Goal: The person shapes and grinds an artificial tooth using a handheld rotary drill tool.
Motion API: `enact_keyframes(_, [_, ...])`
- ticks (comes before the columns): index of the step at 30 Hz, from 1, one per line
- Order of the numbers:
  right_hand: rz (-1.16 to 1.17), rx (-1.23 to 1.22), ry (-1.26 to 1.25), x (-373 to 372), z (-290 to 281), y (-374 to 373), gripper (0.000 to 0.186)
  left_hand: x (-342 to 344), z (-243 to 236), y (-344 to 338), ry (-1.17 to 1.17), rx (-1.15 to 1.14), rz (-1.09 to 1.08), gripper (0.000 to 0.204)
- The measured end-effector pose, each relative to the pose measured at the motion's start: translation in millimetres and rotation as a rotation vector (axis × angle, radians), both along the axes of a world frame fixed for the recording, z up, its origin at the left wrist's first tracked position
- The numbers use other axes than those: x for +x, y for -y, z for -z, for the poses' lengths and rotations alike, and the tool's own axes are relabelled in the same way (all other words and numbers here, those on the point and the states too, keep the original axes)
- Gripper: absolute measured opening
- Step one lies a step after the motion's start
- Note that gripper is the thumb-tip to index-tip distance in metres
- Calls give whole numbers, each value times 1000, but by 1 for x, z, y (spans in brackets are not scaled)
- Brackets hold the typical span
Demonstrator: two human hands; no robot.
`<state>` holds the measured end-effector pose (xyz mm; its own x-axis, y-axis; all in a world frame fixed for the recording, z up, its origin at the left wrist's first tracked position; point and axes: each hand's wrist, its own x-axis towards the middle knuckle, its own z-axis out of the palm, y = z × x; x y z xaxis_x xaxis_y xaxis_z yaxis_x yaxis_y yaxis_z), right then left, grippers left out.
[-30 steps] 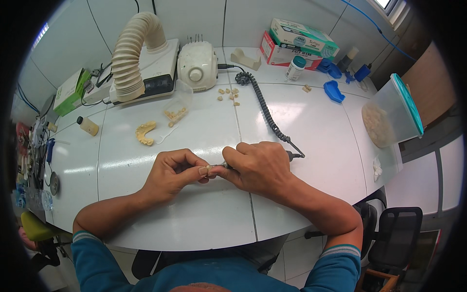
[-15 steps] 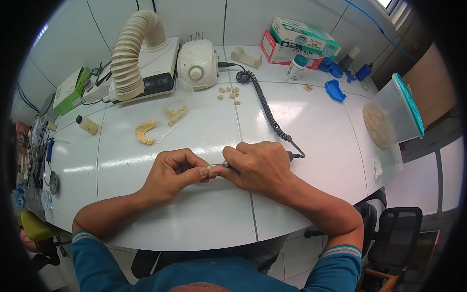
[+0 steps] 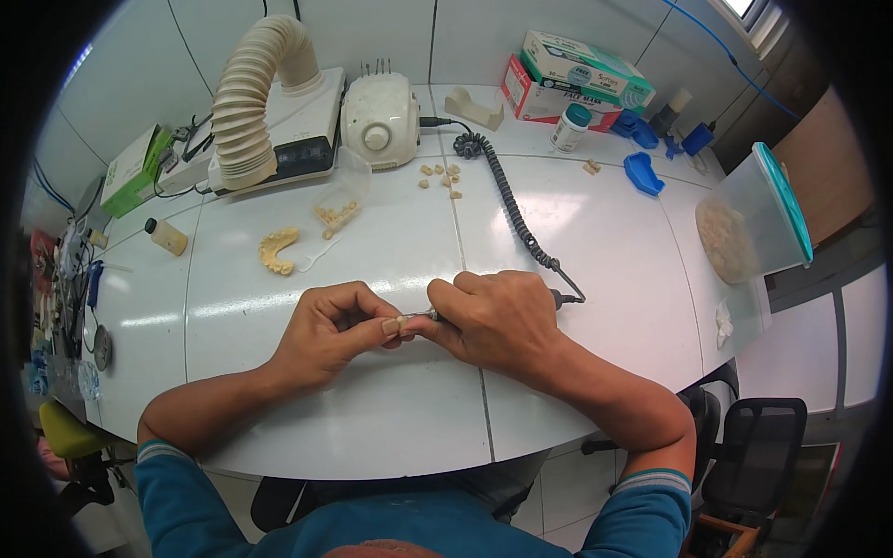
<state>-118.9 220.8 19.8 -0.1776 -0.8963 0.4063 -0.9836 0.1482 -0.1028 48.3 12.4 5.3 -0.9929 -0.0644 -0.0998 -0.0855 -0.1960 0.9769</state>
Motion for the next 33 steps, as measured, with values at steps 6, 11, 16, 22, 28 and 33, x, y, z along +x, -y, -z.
enact_keyframes(6, [-1, 10, -14, 1, -2, -1, 53, 0, 0, 0, -5, -5, 2, 21])
enact_keyframes(11, [-5, 12, -18, 0, -1, -1, 50, 0, 1, 0, -1, -8, -1, 21])
enact_keyframes(16, [-7, 4, -19, 0, -1, -1, 50, 0, 0, 0, 2, -11, -3, 20])
enact_keyframes(22, [-7, 15, -8, 0, -1, 0, 49, 0, 2, 0, -3, -7, -2, 20])
enact_keyframes(28, [-11, 9, -12, 0, 0, -1, 50, 0, 2, -1, 3, -9, -11, 19])
enact_keyframes(33, [-7, 16, -8, 0, 0, -1, 50, 0, 3, 0, 11, -21, -5, 20])
